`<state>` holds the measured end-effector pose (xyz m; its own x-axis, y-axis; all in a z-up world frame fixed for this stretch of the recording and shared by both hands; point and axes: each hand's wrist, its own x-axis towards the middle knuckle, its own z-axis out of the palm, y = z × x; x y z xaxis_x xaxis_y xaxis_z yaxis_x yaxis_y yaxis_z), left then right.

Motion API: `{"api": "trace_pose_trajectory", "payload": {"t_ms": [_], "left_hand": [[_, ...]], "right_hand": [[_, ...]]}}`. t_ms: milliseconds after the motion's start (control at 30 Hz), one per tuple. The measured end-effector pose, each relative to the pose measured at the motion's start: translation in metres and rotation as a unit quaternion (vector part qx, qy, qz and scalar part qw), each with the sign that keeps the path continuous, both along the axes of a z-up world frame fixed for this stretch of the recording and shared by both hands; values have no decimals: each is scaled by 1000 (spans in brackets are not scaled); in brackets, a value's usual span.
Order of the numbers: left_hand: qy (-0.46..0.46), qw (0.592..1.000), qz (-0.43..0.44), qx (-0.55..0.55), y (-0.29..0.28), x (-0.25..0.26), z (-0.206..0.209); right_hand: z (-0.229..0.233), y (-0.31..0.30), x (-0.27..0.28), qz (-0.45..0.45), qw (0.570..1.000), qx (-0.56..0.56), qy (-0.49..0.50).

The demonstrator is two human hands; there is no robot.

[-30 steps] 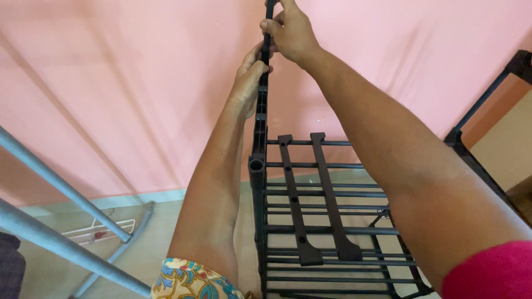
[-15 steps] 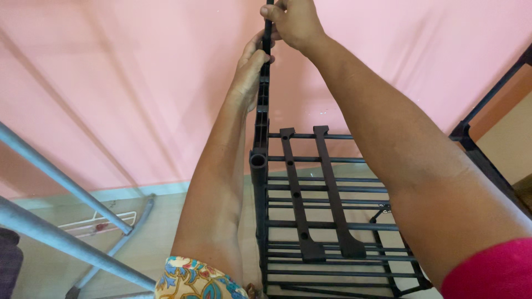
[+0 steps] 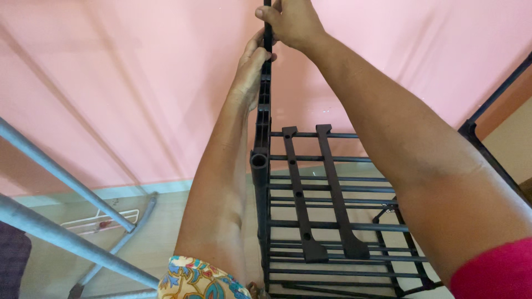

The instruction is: The person assembles a black metal rack by inserting vertical and horizontal bars into a frame. They repeatedly pick up bars, align them with slots, and press them into place while seated on the floor.

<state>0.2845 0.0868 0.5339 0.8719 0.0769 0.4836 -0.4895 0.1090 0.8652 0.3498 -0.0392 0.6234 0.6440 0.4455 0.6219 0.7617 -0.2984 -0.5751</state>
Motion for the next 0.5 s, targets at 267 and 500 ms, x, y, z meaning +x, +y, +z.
{"api": "trace_pose_trajectory", "payload": {"t_ms": [267,500], "left_hand": [[-18,1000,-18,-9,0,8,-9],[-18,1000,-15,-18,1,10,-10]], "right_hand": [[-4,0,25,-40,996,-47,-69],[-4,5,27,-115,988,-103,7]]}}
